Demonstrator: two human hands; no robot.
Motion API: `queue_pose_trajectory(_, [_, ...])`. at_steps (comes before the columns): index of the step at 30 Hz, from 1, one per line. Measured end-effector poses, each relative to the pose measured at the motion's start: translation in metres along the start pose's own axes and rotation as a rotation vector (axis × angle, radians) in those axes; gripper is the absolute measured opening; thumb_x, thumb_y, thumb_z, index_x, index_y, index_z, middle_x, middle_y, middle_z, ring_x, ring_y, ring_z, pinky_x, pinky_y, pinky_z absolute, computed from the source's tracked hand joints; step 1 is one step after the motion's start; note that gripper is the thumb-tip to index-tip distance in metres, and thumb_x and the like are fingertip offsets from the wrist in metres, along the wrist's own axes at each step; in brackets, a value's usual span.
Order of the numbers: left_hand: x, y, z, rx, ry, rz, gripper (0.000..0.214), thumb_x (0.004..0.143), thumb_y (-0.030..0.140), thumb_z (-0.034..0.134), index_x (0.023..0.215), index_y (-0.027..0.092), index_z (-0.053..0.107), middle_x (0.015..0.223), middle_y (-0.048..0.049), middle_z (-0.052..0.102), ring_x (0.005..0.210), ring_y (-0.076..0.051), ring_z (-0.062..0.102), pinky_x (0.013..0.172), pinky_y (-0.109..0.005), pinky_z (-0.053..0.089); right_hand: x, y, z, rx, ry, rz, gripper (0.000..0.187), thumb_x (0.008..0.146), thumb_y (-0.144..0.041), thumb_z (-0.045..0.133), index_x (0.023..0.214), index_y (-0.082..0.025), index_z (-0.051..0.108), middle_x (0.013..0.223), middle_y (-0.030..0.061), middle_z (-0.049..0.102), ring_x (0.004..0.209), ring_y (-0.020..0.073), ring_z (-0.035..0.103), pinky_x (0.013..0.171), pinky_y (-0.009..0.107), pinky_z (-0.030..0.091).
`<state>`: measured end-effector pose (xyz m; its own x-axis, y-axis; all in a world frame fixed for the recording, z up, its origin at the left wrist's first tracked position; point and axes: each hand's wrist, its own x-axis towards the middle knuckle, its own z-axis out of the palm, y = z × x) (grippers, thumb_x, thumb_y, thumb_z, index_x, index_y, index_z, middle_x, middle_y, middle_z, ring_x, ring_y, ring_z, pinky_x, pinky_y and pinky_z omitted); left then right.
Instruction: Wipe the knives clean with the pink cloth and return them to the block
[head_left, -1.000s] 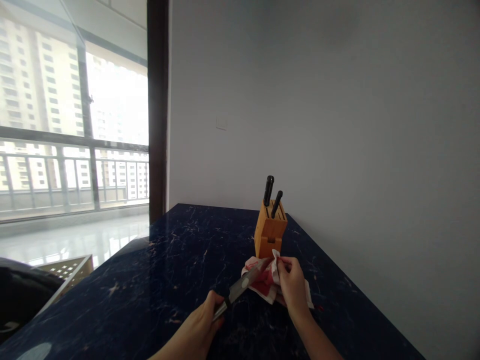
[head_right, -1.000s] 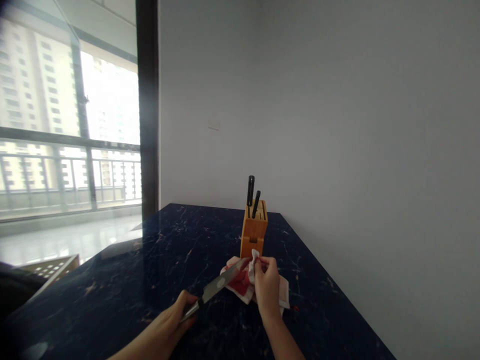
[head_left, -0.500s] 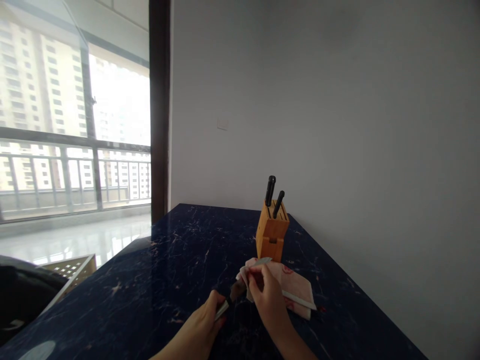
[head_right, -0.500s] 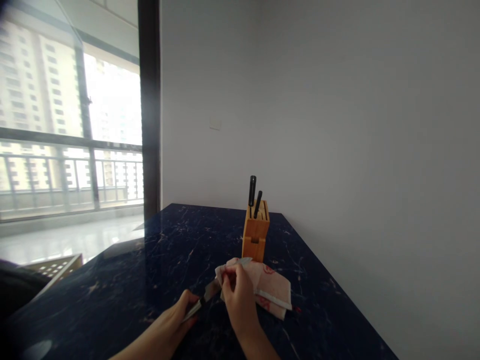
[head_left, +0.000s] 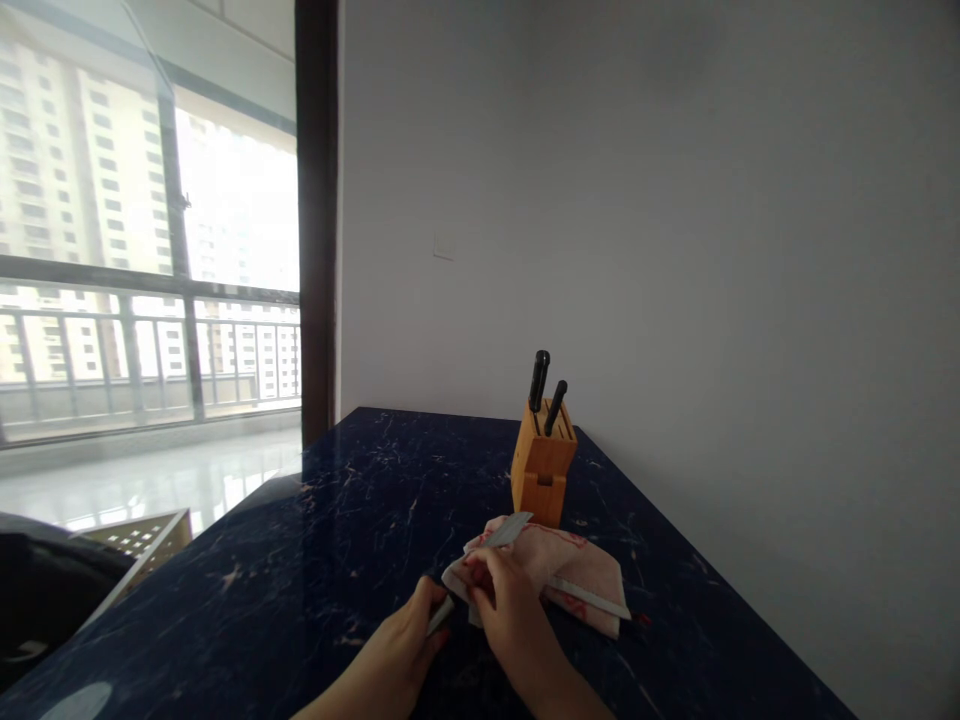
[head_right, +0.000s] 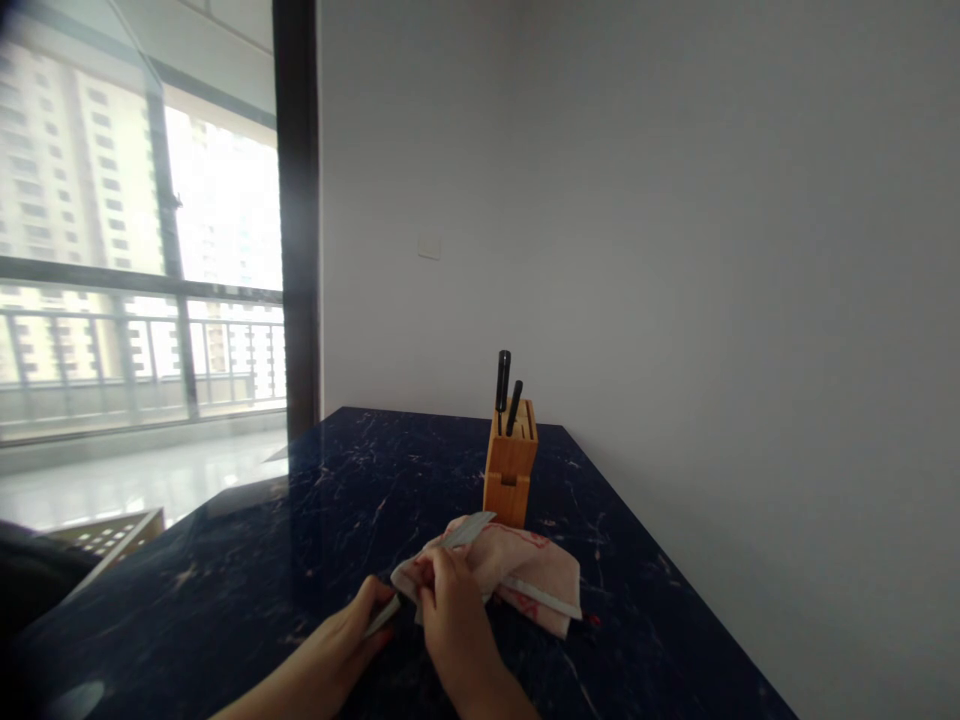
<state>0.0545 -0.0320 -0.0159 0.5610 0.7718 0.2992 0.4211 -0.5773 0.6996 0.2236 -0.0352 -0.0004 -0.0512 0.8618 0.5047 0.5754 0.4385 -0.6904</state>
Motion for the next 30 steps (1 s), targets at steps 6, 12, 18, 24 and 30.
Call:
queue_pose_trajectory(6, [0.0,-0.001,0.001,0.017,0.021,0.016,0.015,0.083,0.012,0.039,0.094,0.023,0.037,0.098,-0.0044,0.061,0.086,-0.015,0.058,0.076,-0.022,0.041,0.007,0.004,-0.009,-0.042,0.025,0.066,0.025,0.069,-0.002,0.043,0.081,-0.019,0.058,0.084,0.003,0.062,0.084,0.0183,0.058,0.078,0.029,0.043])
queue_pose_trajectory(12, [-0.001,0.002,-0.001,0.011,0.0,0.007,0.014,0.085,0.014,0.039,0.097,0.022,0.039,0.096,-0.0046,0.061,0.085,-0.015,0.058,0.075,-0.022,0.041,0.001,-0.002,-0.005,-0.028,-0.018,0.002,0.024,0.071,-0.003,0.045,0.082,-0.02,0.058,0.086,0.002,0.062,0.086,0.0174,0.057,0.079,0.028,0.041])
queue_pose_trajectory(18, [0.0,0.0,-0.001,0.02,-0.016,0.032,0.015,0.086,0.014,0.038,0.099,0.021,0.039,0.096,-0.005,0.061,0.087,-0.015,0.058,0.077,-0.023,0.041,0.004,-0.004,-0.007,-0.046,0.013,0.038,0.019,0.073,-0.005,0.047,0.076,-0.019,0.058,0.084,0.0036,0.063,0.087,0.0194,0.057,0.08,0.031,0.041])
queue_pose_trajectory(24, [0.0,-0.001,0.001,0.033,-0.01,0.034,0.016,0.085,0.014,0.039,0.099,0.021,0.039,0.099,-0.0061,0.061,0.089,-0.016,0.058,0.078,-0.024,0.042,0.003,0.0,-0.003,-0.047,0.016,0.009,0.019,0.072,-0.004,0.048,0.079,-0.019,0.058,0.085,0.0036,0.062,0.086,0.0192,0.056,0.08,0.032,0.042])
queue_pose_trajectory(30, [0.0,-0.004,0.001,0.055,-0.001,0.069,0.019,0.084,0.014,0.039,0.102,0.021,0.04,0.1,-0.0064,0.061,0.089,-0.017,0.058,0.078,-0.023,0.042,0.002,-0.002,0.0,-0.059,0.025,-0.034,0.02,0.072,-0.003,0.048,0.08,-0.019,0.057,0.086,0.0041,0.061,0.088,0.0186,0.056,0.084,0.033,0.041])
